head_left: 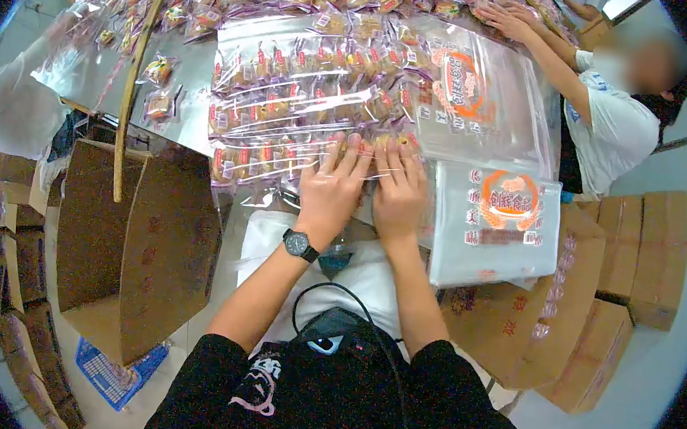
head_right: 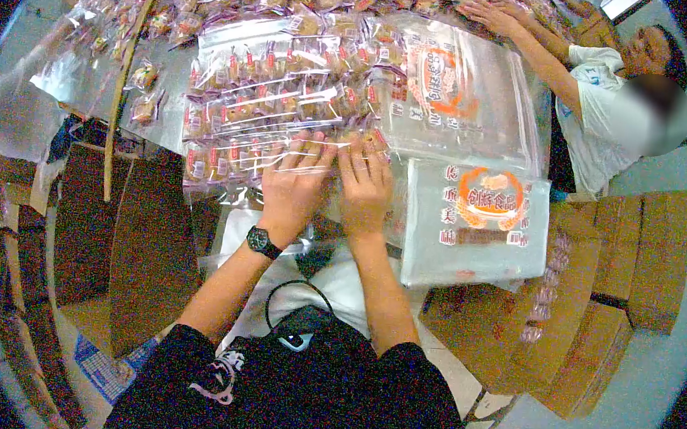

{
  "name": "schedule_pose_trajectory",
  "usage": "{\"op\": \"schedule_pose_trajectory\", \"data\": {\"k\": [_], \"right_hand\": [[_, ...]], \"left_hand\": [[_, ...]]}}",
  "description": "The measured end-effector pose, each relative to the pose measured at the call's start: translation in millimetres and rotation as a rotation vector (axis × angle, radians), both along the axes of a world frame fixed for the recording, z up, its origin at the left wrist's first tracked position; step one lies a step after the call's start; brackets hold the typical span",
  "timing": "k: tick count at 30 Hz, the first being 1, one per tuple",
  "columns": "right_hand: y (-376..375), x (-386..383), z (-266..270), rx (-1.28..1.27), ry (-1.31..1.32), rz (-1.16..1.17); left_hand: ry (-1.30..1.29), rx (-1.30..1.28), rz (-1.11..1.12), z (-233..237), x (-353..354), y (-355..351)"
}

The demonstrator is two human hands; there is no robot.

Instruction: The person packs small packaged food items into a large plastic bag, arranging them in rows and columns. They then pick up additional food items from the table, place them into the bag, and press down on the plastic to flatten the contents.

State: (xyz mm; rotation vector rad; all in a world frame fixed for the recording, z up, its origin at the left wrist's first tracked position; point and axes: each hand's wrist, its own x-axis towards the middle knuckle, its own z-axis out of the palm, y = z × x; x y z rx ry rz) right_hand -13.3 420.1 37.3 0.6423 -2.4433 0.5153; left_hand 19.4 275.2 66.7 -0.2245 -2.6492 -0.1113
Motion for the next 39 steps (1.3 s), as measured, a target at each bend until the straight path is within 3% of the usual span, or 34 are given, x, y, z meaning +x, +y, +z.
{"op": "schedule_pose_trajectory", "data": {"k": [3, 6, 9, 15, 23, 27, 28, 32, 34, 37, 39], "right_hand": [[-15.0, -0.7, 2.3, -0.012, -0.054, -0.084], [-13.0, 6.3, 11.5, -0.047, -0.026, -0.012], [2.3, 33.4, -15.1, -0.117, 0.051, 0.085], [8.4, 37.4, -11.4, -0.007, -0.292, 0.077], [9.1, 36.6, -8.6, 0.019, -0.315, 0.115], [2.3, 34.6, -4.6, -0.021, -0.341, 0.090], [1.6, 34.4, -8.3, -0.061, -0.354, 0.085], [3.6, 38.2, -4.4, -0.187, -0.335, 0.134], [3.6, 41.0, 0.9, -0.095, -0.252, 0.095], [-3.0, 46.9, 4.0, -0.046, -0.118, 0.091], [-10.2, 45.8, 10.5, -0.044, -0.068, 0.101]], "left_hand": [[0.016, 0.026, -0.009, -2.0, 0.1, -3.1], [0.040, 0.051, -0.023, 3.6, 0.1, -5.2], [0.086, 0.021, -0.023, 3.4, 0.1, -5.8], [0.148, 0.013, -0.024, -5.1, -4.9, -8.0], [0.089, -0.097, 0.047, -15.5, -13.7, -13.1], [-0.089, 0.119, 0.003, 4.0, -15.3, -6.2], [-0.079, -0.029, -0.003, 15.3, -9.3, -5.1], [-0.018, 0.055, -0.283, 25.9, 37.5, -11.5], [0.080, 0.149, -0.469, 17.3, 79.3, -28.1], [0.224, 0.314, -0.203, 22.6, 120.9, -50.7], [0.307, 0.382, 0.208, 37.1, 125.4, -55.8]]}}
